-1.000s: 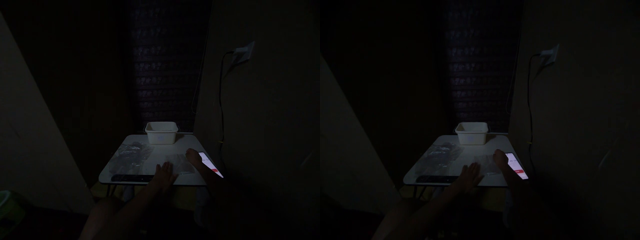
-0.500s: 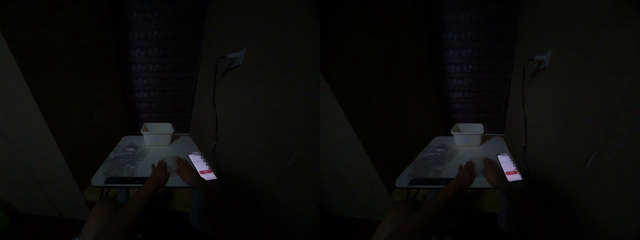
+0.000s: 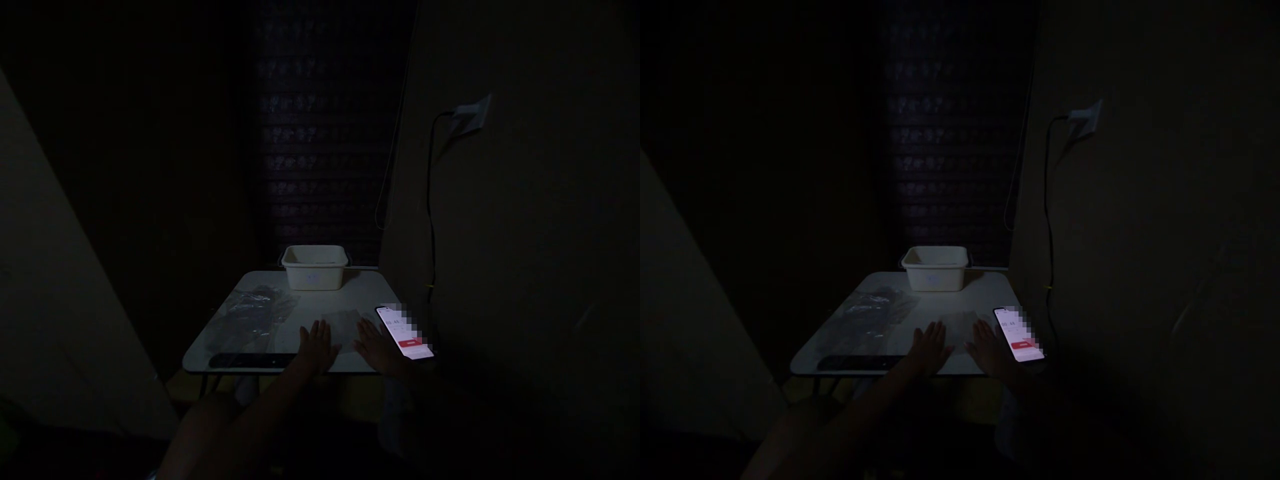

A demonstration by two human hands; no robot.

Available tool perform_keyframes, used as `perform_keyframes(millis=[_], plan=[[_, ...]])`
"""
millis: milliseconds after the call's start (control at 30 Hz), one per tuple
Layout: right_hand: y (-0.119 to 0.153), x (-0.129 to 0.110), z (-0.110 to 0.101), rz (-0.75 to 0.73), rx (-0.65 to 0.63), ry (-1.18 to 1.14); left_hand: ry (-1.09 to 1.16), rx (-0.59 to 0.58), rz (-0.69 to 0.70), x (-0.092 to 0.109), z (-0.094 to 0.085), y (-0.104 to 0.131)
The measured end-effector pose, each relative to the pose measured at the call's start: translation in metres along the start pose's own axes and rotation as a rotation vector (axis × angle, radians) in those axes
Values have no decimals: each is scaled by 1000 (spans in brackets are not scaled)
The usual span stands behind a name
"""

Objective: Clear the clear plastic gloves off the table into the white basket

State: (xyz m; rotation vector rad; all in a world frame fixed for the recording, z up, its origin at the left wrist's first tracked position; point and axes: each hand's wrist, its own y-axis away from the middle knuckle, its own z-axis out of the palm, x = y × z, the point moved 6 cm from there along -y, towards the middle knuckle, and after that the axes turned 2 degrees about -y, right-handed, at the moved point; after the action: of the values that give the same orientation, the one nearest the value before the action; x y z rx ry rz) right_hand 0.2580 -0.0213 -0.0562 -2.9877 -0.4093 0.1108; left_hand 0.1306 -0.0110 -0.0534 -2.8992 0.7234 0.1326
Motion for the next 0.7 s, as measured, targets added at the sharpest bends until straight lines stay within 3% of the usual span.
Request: perform_keyframes(millis=[367,567,700], plan=[[-8,-15,-1,-9,-15,-15,-15,-8,-31,-14,-4,9],[-14,-31,0,-36,-22,-4,-32,-74,-22,-34,-4,14],[-13,-39,-1,-38,16,6,-65,-72,-102,-52,-7,15]])
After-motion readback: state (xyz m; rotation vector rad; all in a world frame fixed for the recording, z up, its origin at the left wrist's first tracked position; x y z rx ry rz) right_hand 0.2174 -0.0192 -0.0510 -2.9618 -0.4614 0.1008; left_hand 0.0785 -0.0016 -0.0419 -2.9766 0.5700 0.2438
